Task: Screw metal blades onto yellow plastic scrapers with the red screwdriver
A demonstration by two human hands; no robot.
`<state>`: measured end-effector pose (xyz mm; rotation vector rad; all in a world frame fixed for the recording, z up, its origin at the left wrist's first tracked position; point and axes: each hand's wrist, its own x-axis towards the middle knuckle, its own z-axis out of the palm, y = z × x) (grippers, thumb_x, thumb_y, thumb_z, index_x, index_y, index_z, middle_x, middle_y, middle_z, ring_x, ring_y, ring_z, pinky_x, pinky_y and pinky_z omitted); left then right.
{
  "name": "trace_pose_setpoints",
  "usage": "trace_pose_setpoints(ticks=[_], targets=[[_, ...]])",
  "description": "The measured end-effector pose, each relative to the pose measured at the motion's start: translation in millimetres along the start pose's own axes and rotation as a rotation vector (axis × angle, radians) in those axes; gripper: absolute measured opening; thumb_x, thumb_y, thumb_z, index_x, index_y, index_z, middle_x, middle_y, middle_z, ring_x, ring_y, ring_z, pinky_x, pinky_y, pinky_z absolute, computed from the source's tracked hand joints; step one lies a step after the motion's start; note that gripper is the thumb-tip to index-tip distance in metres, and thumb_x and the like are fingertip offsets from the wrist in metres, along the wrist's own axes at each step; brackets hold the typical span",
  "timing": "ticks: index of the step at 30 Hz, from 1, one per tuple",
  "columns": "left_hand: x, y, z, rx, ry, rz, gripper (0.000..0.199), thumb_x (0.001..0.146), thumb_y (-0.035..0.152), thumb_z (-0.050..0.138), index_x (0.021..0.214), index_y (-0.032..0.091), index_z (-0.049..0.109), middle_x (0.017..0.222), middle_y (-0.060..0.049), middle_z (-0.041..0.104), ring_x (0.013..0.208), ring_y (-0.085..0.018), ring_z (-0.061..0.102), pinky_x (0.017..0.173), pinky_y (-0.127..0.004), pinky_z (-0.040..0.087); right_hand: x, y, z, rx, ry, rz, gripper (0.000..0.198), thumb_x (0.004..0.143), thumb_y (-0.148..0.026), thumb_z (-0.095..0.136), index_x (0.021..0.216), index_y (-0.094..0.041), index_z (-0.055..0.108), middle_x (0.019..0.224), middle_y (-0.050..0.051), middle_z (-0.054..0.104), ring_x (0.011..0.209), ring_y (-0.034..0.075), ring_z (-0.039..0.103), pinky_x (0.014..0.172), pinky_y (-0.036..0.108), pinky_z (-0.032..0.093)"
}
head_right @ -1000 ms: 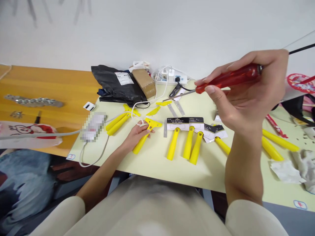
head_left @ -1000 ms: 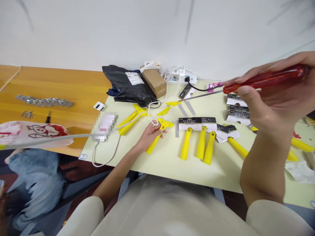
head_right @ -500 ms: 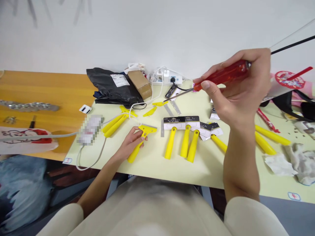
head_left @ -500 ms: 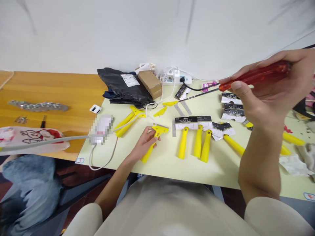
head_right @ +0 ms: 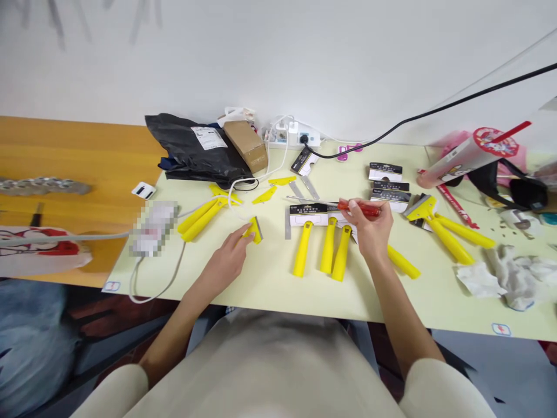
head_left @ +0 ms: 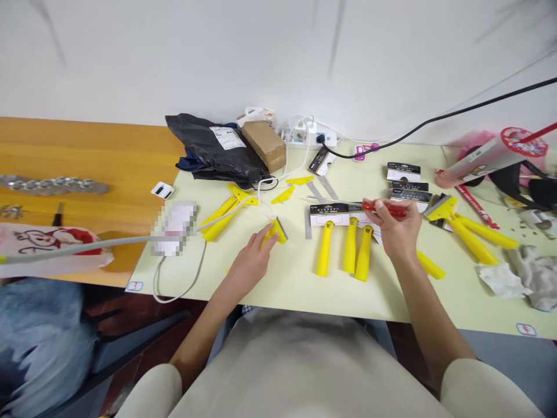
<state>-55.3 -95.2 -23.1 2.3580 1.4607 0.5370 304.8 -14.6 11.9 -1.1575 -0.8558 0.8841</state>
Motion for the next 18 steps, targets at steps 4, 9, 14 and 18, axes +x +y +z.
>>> trace_pose_setpoints(ticks=[4, 9, 14, 18], targets=[[-2.9, 0.7, 5.7, 0.213, -0.019, 0.017, 0.068, 0.090, -0.006, 0.042, 0.151, 0.022, 0.055, 0.168, -0.017, 0.047, 0.128, -0.034, 0.065, 0.097, -0.051, 0.064, -24.8, 13.7, 1.5, -0.003, -0.018, 0.021, 0.049, 0.080, -0.037, 0.093, 0.094, -0.025, 0.048, 0.103, 0.001, 0.079, 0.102, 0.028, 0.083, 0.087, 0.047, 0.071], [-6.5, -1.2, 2.2, 0.231, 0.092, 0.041, 0.070, 0.091, -0.007, 0.042, 0.152, 0.024, 0.056, 0.170, -0.015, 0.045, 0.118, -0.031, 0.066, 0.094, -0.050, 0.064, -56.4, 11.5, 12.5, -0.122, -0.148, -0.093, 0.043, 0.085, -0.032, 0.088, 0.098, -0.028, 0.047, 0.110, 0.002, 0.078, 0.111, 0.026, 0.081, 0.102, 0.053, 0.066], [-7.0, -4.4, -2.8, 0.195, 0.207, 0.030, 0.069, 0.095, -0.003, 0.042, 0.153, 0.030, 0.058, 0.171, -0.011, 0.046, 0.117, -0.030, 0.066, 0.092, -0.048, 0.063, -94.4, 13.2, 14.5, -0.514, -0.413, -0.320, 0.033, 0.096, -0.023, 0.074, 0.124, -0.035, 0.061, 0.135, 0.007, 0.074, 0.129, 0.031, 0.072, 0.111, 0.062, 0.061], [-4.1, -1.4, -7.3, 0.178, 0.282, 0.032, 0.064, 0.099, 0.001, 0.042, 0.148, 0.034, 0.064, 0.168, -0.007, 0.051, 0.117, -0.029, 0.066, 0.089, -0.044, 0.063, -134.4, 25.9, 20.9, -0.774, -0.588, -0.457, 0.072, 0.101, -0.010, 0.053, 0.163, -0.046, 0.042, 0.165, 0.006, 0.053, 0.148, 0.031, 0.058, 0.119, 0.061, 0.057]])
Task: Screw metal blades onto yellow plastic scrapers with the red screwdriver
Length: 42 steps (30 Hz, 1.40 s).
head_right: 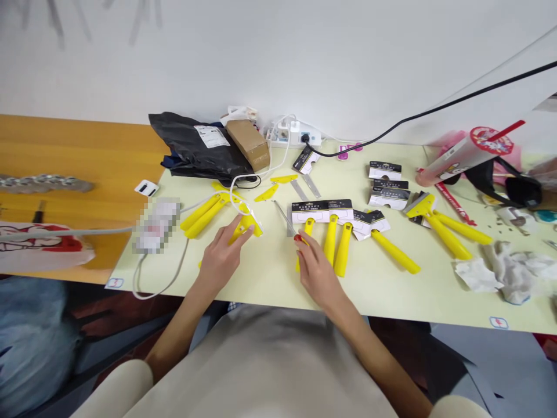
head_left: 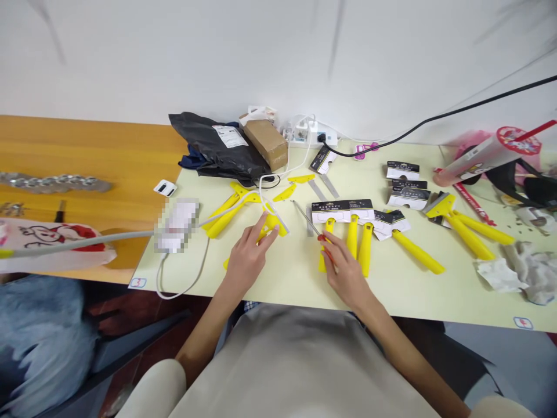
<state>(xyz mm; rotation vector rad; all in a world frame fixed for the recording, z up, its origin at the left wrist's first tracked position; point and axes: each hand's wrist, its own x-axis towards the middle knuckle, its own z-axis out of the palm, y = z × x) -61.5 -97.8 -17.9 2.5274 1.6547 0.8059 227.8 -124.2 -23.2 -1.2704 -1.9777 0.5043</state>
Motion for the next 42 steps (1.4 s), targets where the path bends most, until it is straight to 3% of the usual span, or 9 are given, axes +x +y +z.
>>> trace_pose_setpoints(ticks=[4, 9, 15, 19, 22, 29, 32, 35, 42], targets=[[2.4, 0.1, -2.0, -0.085, 0.027, 0.034, 0.062, 0.102, 0.005, 0.042, 0.152, 0.035, 0.062, 0.168, -0.007, 0.051, 0.121, -0.030, 0.064, 0.097, -0.046, 0.060, -13.7, -23.9, 21.8, -0.141, -0.155, -0.030, 0.104, 0.094, 0.004, 0.039, 0.172, -0.046, -0.006, 0.181, 0.001, 0.014, 0.164, 0.033, 0.028, 0.128, 0.063, 0.046], [4.5, -3.0, 1.5, -0.077, 0.019, 0.032, 0.063, 0.102, 0.005, 0.041, 0.156, 0.033, 0.058, 0.167, -0.009, 0.051, 0.125, -0.031, 0.064, 0.096, -0.046, 0.060, -3.9, -46.7, 26.1, -0.309, -0.236, -0.121, 0.109, 0.089, 0.013, 0.038, 0.168, -0.023, -0.029, 0.178, 0.019, 0.011, 0.164, 0.038, 0.015, 0.130, 0.064, 0.041], [15.9, -1.8, 3.7, -0.051, 0.016, 0.028, 0.065, 0.100, 0.005, 0.042, 0.158, 0.031, 0.054, 0.168, -0.011, 0.049, 0.131, -0.032, 0.063, 0.098, -0.047, 0.062, 3.0, -52.5, 36.1, -0.476, -0.368, -0.170, 0.072, 0.094, 0.001, 0.054, 0.165, -0.001, 0.039, 0.169, 0.028, 0.039, 0.163, 0.042, 0.024, 0.129, 0.060, 0.043], [20.4, -3.0, -1.3, -0.187, 0.050, 0.012, 0.061, 0.104, 0.007, 0.043, 0.159, 0.031, 0.050, 0.166, -0.013, 0.050, 0.143, -0.030, 0.058, 0.109, -0.047, 0.059, 47.7, -39.3, 15.7, -0.458, -0.524, -0.253, 0.044, 0.100, -0.025, 0.063, 0.136, 0.000, 0.067, 0.156, 0.035, 0.055, 0.146, 0.049, 0.055, 0.111, 0.062, 0.059], [19.0, -2.9, -8.6, -0.359, 0.061, -0.011, 0.054, 0.107, 0.011, 0.045, 0.156, 0.030, 0.052, 0.165, -0.014, 0.050, 0.150, -0.027, 0.054, 0.116, -0.047, 0.054, 129.4, -2.0, -19.1, -0.386, -0.620, -0.271, 0.044, 0.103, -0.009, 0.045, 0.142, -0.017, 0.063, 0.140, 0.019, 0.072, 0.118, 0.030, 0.075, 0.096, 0.046, 0.066], [6.3, 7.1, -27.0, -0.794, -0.059, -0.260, 0.037, 0.109, 0.025, 0.054, 0.145, 0.028, 0.059, 0.161, -0.014, 0.056, 0.150, -0.027, 0.054, 0.122, -0.048, 0.048, 308.3, 128.5, -39.2, -0.703, -0.661, -0.494, 0.063, 0.085, 0.005, 0.053, 0.144, -0.012, 0.063, 0.145, 0.019, 0.066, 0.143, 0.039, 0.052, 0.116, 0.060, 0.046], [-1.2, 8.4, -30.3, -1.050, -0.103, -0.451, 0.032, 0.107, 0.029, 0.061, 0.138, 0.028, 0.061, 0.148, -0.014, 0.064, 0.123, -0.025, 0.069, 0.093, -0.037, 0.061, 333.9, 158.5, -27.7, -0.699, -0.721, -0.552, 0.045, 0.088, -0.008, 0.066, 0.132, -0.016, 0.071, 0.133, 0.015, 0.071, 0.130, 0.038, 0.057, 0.112, 0.060, 0.047], [-4.4, 7.4, -32.4, -1.288, -0.117, -0.568, 0.024, 0.104, 0.030, 0.067, 0.126, 0.027, 0.057, 0.125, -0.011, 0.073, 0.094, -0.019, 0.069, 0.066, -0.028, 0.053, 344.2, 172.7, -21.7, -0.663, -0.757, -0.535, 0.029, 0.088, -0.020, 0.075, 0.116, -0.015, 0.075, 0.118, 0.013, 0.072, 0.120, 0.036, 0.059, 0.107, 0.059, 0.047], [-4.6, 7.9, -36.3, -1.433, -0.134, -0.571, 0.022, 0.102, 0.029, 0.072, 0.113, 0.024, 0.054, 0.099, -0.006, 0.072, 0.073, -0.013, 0.059, 0.063, -0.027, 0.047, 362.3, 171.4, -19.1, -0.727, -0.850, -0.530, 0.055, 0.084, -0.032, 0.083, 0.134, -0.017, 0.067, 0.133, 0.013, 0.068, 0.126, 0.037, 0.058, 0.109, 0.055, 0.045]])
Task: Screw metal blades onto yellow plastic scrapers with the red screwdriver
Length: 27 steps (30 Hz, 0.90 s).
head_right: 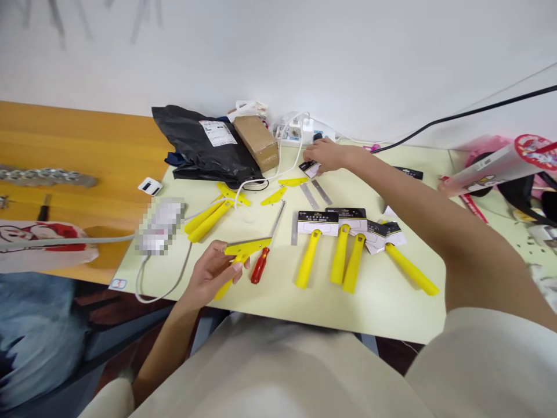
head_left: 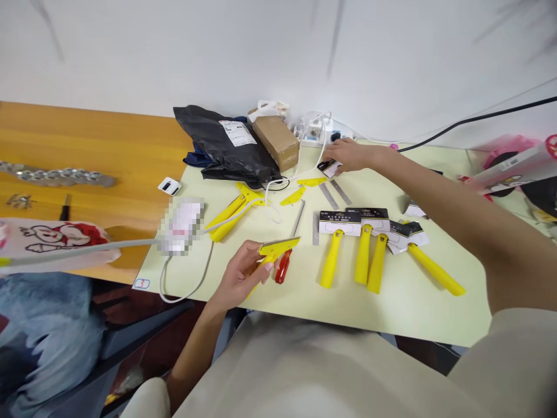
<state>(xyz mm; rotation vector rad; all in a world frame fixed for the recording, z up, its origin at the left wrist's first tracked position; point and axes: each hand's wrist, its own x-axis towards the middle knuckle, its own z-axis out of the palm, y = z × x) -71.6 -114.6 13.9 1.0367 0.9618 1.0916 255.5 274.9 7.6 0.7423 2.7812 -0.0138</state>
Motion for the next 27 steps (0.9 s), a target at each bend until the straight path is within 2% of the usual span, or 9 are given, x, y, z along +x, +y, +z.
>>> trace_pose_setpoints(ticks=[3, 6, 10, 12, 17, 19, 21, 24, 27], targets=[[-5.1, 0.0, 1.0, -0.030, -0.011, 0.013, 0.021, 0.101, 0.027, 0.073, 0.111, 0.023, 0.054, 0.095, -0.004, 0.070, 0.070, -0.012, 0.056, 0.062, -0.027, 0.046, 8.3, -3.9, -12.0, 0.014, -0.089, 0.052, 0.065, 0.079, -0.035, 0.089, 0.136, -0.017, 0.065, 0.130, 0.015, 0.069, 0.126, 0.038, 0.058, 0.109, 0.055, 0.044], [-11.5, 1.5, 3.5, -0.049, 0.050, 0.039, 0.021, 0.100, 0.025, 0.073, 0.109, 0.023, 0.054, 0.097, -0.004, 0.071, 0.067, -0.010, 0.053, 0.061, -0.025, 0.045, 12.7, -10.7, -22.3, 0.041, -0.121, 0.092, 0.061, 0.080, -0.039, 0.089, 0.131, -0.017, 0.066, 0.123, 0.014, 0.071, 0.123, 0.039, 0.059, 0.105, 0.053, 0.045], [-18.4, 3.5, 6.7, -0.044, 0.120, 0.072, 0.025, 0.099, 0.025, 0.075, 0.108, 0.024, 0.052, 0.105, -0.007, 0.073, 0.078, -0.014, 0.062, 0.057, -0.023, 0.044, 7.9, -20.2, -28.1, 0.145, -0.111, 0.112, 0.054, 0.082, -0.035, 0.087, 0.127, -0.017, 0.063, 0.110, 0.012, 0.072, 0.106, 0.032, 0.065, 0.090, 0.042, 0.050], [-20.7, 3.2, 6.7, -0.043, 0.136, 0.082, 0.025, 0.099, 0.025, 0.075, 0.108, 0.025, 0.052, 0.105, -0.007, 0.073, 0.083, -0.016, 0.065, 0.057, -0.023, 0.044, 3.7, -24.1, -27.7, 0.152, -0.094, 0.104, 0.054, 0.082, -0.035, 0.085, 0.128, -0.016, 0.062, 0.115, 0.014, 0.070, 0.106, 0.031, 0.065, 0.090, 0.040, 0.050], [-26.8, 2.1, 5.1, -0.053, 0.131, 0.062, 0.027, 0.097, 0.027, 0.077, 0.108, 0.024, 0.053, 0.101, -0.006, 0.074, 0.079, -0.015, 0.064, 0.057, -0.023, 0.045, 1.9, -30.7, -24.5, 0.188, -0.053, 0.148, 0.065, 0.079, -0.034, 0.087, 0.136, -0.013, 0.061, 0.140, 0.020, 0.059, 0.114, 0.031, 0.064, 0.097, 0.043, 0.050], [-30.5, 2.7, 5.3, -0.057, 0.127, 0.068, 0.028, 0.097, 0.028, 0.077, 0.109, 0.024, 0.053, 0.101, -0.007, 0.074, 0.079, -0.015, 0.064, 0.057, -0.022, 0.045, 3.9, -32.6, -26.0, 0.245, -0.055, 0.185, 0.070, 0.076, -0.030, 0.090, 0.137, -0.012, 0.062, 0.133, 0.019, 0.065, 0.114, 0.032, 0.065, 0.097, 0.043, 0.051], [-34.7, 3.7, 5.8, -0.057, 0.134, 0.085, 0.026, 0.098, 0.027, 0.076, 0.109, 0.024, 0.053, 0.101, -0.007, 0.074, 0.077, -0.014, 0.064, 0.057, -0.022, 0.045, 3.8, -34.8, -30.5, 0.274, -0.055, 0.209, 0.061, 0.074, -0.025, 0.090, 0.130, -0.013, 0.068, 0.121, 0.017, 0.072, 0.112, 0.034, 0.066, 0.096, 0.044, 0.051], [-40.4, 5.2, 6.3, -0.072, 0.176, 0.126, 0.027, 0.098, 0.026, 0.076, 0.110, 0.024, 0.052, 0.105, -0.008, 0.075, 0.078, -0.014, 0.065, 0.056, -0.021, 0.044, -6.6, -41.2, -42.1, 0.257, -0.016, 0.205, 0.040, 0.084, -0.023, 0.080, 0.123, -0.017, 0.073, 0.112, 0.015, 0.075, 0.106, 0.033, 0.067, 0.092, 0.044, 0.050], [-43.8, 6.2, 7.1, -0.115, 0.223, 0.158, 0.029, 0.097, 0.027, 0.077, 0.109, 0.025, 0.051, 0.114, -0.011, 0.074, 0.086, -0.018, 0.068, 0.054, -0.022, 0.045, -29.6, -56.1, -55.7, 0.271, 0.130, 0.242, 0.043, 0.095, -0.028, 0.066, 0.137, -0.021, 0.066, 0.107, 0.013, 0.076, 0.093, 0.030, 0.068, 0.082, 0.042, 0.051]])
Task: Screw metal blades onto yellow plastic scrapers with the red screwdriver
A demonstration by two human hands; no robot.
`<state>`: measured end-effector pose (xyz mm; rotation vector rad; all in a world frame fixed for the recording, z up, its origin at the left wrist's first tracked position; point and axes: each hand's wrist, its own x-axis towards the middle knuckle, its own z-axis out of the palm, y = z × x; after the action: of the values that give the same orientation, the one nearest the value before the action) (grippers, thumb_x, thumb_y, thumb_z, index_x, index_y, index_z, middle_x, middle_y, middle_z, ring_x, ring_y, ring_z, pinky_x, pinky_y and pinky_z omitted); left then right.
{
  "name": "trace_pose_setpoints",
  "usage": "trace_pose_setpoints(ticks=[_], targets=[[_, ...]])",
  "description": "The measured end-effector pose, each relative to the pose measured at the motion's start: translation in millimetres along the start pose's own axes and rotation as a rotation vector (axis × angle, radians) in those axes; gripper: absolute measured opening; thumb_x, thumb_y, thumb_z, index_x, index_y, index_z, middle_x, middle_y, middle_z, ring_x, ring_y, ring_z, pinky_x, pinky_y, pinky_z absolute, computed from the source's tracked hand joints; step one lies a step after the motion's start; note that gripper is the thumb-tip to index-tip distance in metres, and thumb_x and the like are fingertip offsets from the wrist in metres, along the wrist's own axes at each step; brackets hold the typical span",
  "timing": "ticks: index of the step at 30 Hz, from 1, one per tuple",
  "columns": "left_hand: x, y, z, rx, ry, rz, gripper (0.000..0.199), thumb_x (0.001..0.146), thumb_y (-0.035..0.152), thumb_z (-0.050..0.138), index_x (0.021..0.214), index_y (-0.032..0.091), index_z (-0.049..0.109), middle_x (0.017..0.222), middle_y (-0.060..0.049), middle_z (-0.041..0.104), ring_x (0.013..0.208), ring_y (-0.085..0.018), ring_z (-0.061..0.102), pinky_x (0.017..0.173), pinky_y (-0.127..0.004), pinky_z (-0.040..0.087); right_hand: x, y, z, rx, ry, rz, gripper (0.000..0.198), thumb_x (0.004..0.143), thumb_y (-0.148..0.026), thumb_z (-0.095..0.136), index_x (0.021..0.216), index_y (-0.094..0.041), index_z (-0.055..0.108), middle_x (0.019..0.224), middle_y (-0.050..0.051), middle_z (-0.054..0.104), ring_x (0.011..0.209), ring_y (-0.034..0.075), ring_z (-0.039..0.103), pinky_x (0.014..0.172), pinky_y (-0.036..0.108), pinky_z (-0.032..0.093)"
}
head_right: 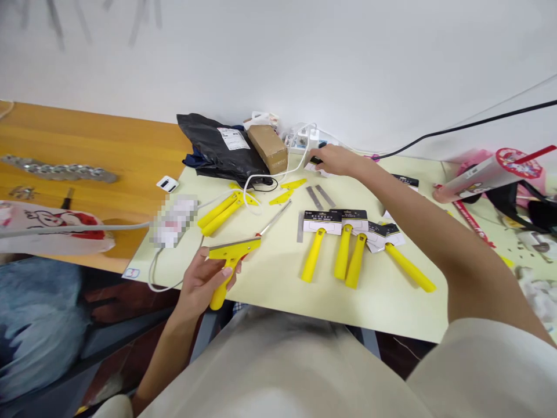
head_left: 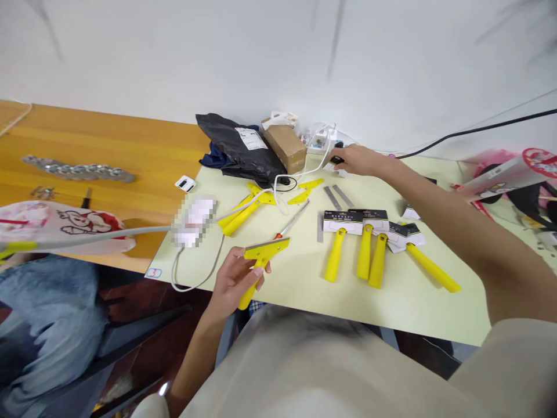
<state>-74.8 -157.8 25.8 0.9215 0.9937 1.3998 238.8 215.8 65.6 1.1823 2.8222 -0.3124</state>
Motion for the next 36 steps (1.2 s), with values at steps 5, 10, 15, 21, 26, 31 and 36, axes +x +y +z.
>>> trace_pose_setpoints(ticks=[5, 10, 15, 21, 26, 31, 36], targets=[[-1.9, 1.5, 5.2, -0.092, 0.031, -0.009, 0.030, 0.095, 0.023, 0.078, 0.108, 0.025, 0.051, 0.119, -0.010, 0.073, 0.084, -0.018, 0.068, 0.053, -0.023, 0.047, -52.6, -36.1, -12.2, 0.192, 0.272, 0.008, 0.042, 0.096, -0.046, 0.067, 0.131, -0.022, 0.068, 0.108, 0.010, 0.077, 0.090, 0.029, 0.069, 0.083, 0.042, 0.054], [-2.2, -2.4, 12.2, -0.149, 0.015, -0.010, 0.030, 0.094, 0.021, 0.079, 0.110, 0.025, 0.053, 0.127, -0.010, 0.070, 0.084, -0.017, 0.068, 0.051, -0.023, 0.048, -102.1, -80.5, 2.9, 0.631, 0.436, 0.038, 0.051, 0.084, -0.058, 0.083, 0.118, -0.023, 0.067, 0.099, 0.006, 0.077, 0.091, 0.026, 0.071, 0.084, 0.040, 0.059], [3.2, -11.5, 29.3, -0.217, 0.059, 0.030, 0.036, 0.094, 0.020, 0.079, 0.115, 0.030, 0.051, 0.110, -0.003, 0.069, 0.091, -0.018, 0.070, 0.058, -0.024, 0.053, -157.2, -141.8, 41.0, 0.443, 0.301, -0.046, 0.024, 0.105, -0.046, 0.062, 0.105, -0.022, 0.069, 0.099, 0.006, 0.076, 0.085, 0.021, 0.071, 0.077, 0.033, 0.055], [32.7, 6.7, 81.5, -0.261, 0.115, 0.175, 0.044, 0.093, 0.023, 0.082, 0.119, 0.034, 0.048, 0.114, -0.001, 0.068, 0.097, -0.018, 0.072, 0.071, -0.029, 0.059, -209.0, -215.1, 71.7, -0.021, 0.149, -0.272, 0.037, 0.105, -0.005, 0.042, 0.130, -0.021, 0.063, 0.114, 0.010, 0.075, 0.095, 0.022, 0.071, 0.062, 0.028, 0.046], [64.2, 13.1, 121.1, -0.253, 0.096, 0.285, 0.051, 0.092, 0.035, 0.084, 0.125, 0.035, 0.046, 0.116, -0.001, 0.067, 0.104, -0.020, 0.073, 0.082, -0.034, 0.061, -223.5, -241.1, 71.8, -0.143, 0.124, -0.385, 0.027, 0.106, -0.007, 0.049, 0.127, -0.017, 0.063, 0.110, 0.011, 0.073, 0.096, 0.023, 0.070, 0.069, 0.034, 0.053], [68.3, -9.8, 131.7, -0.214, 0.019, 0.266, 0.050, 0.093, 0.038, 0.083, 0.125, 0.034, 0.044, 0.121, -0.002, 0.068, 0.111, -0.022, 0.072, 0.096, -0.041, 0.061, -230.1, -236.2, 61.0, -0.121, 0.320, -0.395, 0.022, 0.109, -0.011, 0.048, 0.114, -0.015, 0.069, 0.101, 0.009, 0.075, 0.093, 0.021, 0.069, 0.073, 0.034, 0.053], [61.3, -22.9, 123.8, -0.236, 0.067, 0.203, 0.043, 0.094, 0.032, 0.080, 0.114, 0.031, 0.042, 0.124, -0.001, 0.064, 0.109, -0.018, 0.071, 0.097, -0.040, 0.062, -228.7, -229.3, 57.1, -0.130, 0.461, -0.327, 0.025, 0.105, -0.006, 0.049, 0.110, -0.018, 0.070, 0.099, 0.006, 0.076, 0.087, 0.019, 0.066, 0.067, 0.034, 0.047]])
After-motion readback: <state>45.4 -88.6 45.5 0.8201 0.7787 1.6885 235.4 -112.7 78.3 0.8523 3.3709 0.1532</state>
